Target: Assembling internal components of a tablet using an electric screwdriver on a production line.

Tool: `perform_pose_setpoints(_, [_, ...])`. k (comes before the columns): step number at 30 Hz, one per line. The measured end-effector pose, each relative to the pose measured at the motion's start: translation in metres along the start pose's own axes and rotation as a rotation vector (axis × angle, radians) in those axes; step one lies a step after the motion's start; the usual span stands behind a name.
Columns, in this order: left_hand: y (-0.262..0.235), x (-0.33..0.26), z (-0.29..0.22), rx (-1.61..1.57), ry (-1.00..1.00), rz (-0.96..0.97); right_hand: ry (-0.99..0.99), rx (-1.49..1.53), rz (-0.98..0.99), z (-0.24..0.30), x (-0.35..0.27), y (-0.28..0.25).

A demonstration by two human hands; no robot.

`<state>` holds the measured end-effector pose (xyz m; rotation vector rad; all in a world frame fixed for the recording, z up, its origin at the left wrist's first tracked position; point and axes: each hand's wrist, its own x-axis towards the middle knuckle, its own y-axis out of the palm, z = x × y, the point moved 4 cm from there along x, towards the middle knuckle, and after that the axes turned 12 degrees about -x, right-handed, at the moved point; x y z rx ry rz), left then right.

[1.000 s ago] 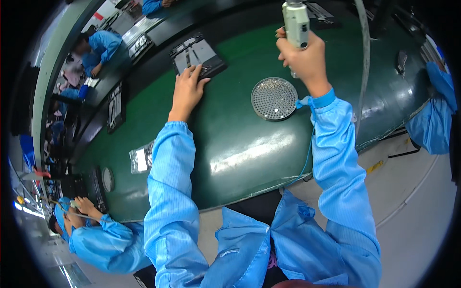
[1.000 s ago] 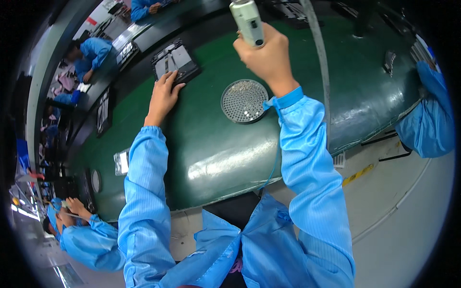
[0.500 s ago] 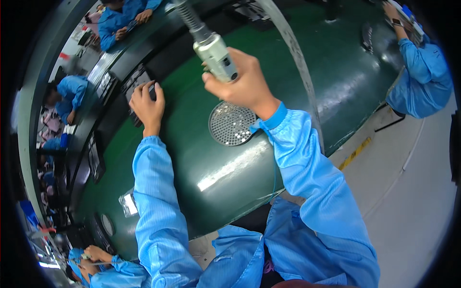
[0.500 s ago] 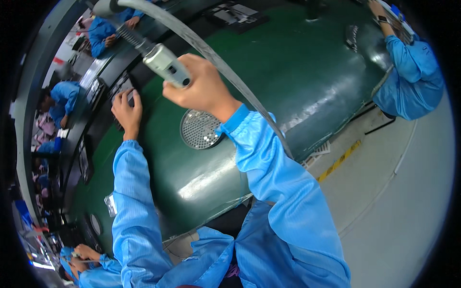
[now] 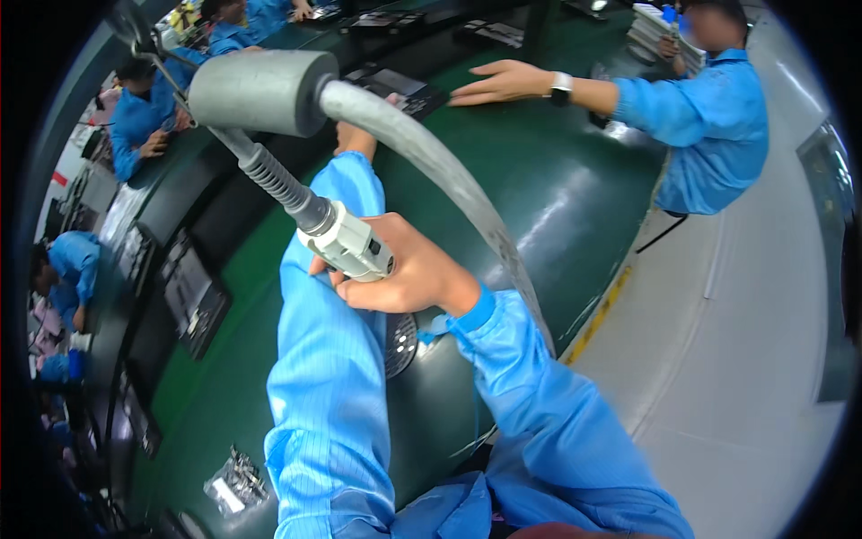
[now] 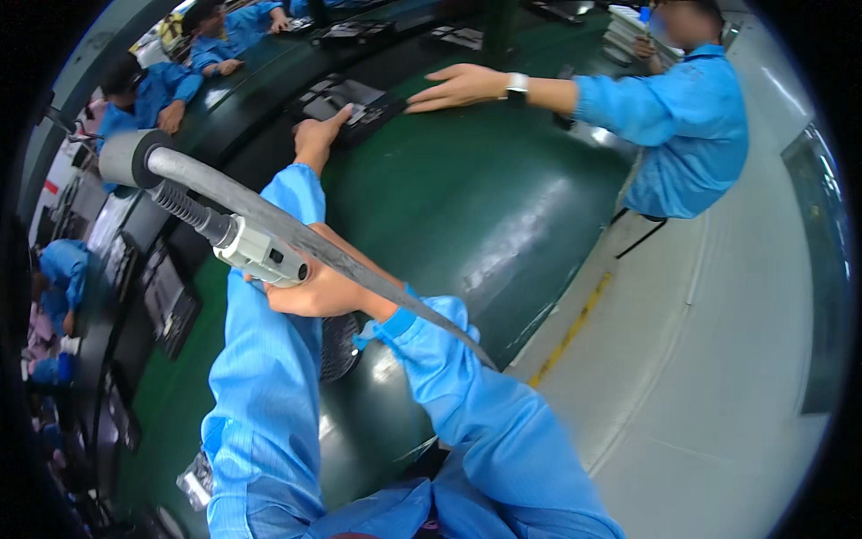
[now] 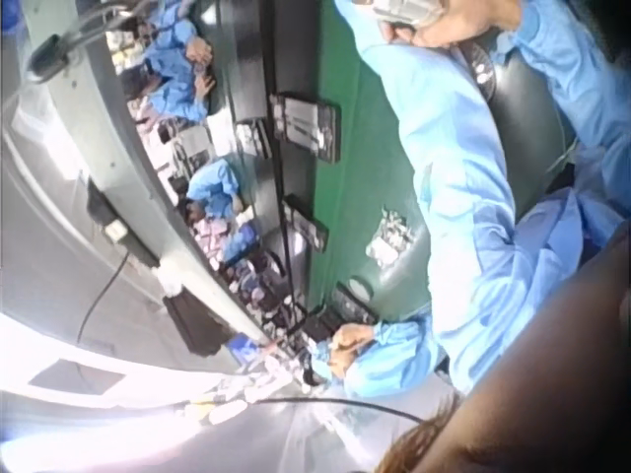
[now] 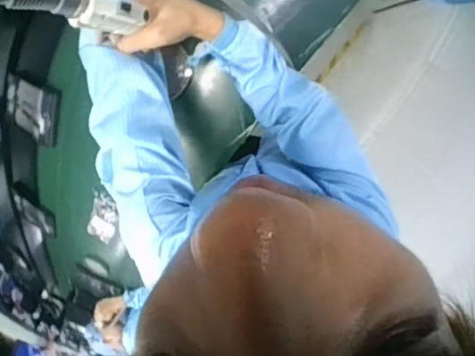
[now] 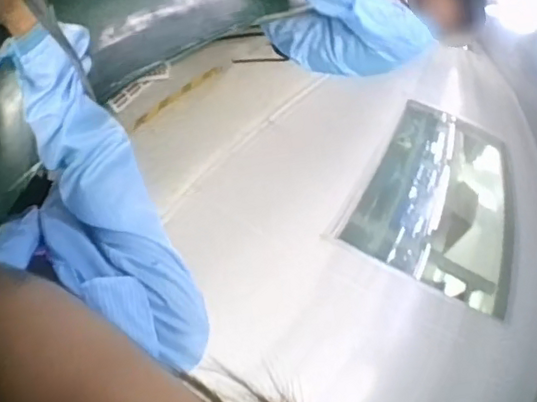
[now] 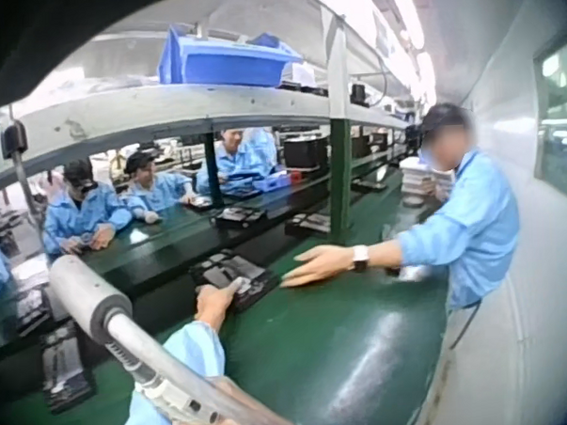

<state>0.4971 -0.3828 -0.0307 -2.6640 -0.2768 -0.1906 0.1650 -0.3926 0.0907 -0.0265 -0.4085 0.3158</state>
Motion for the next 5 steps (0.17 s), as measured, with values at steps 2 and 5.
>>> perform_pose_setpoints(2, [-0.007, 0.013, 0.016, -0.05, -0.053, 0.06, -0.053, -0.022, -0.078, -0.014, 0.006, -0.002])
perform_pose_setpoints(5, [0.008, 0.012, 0.015, -0.052, -0.234, 0.051, -0.143, -0.207, -0.138, -0.022, 0.003, -0.02])
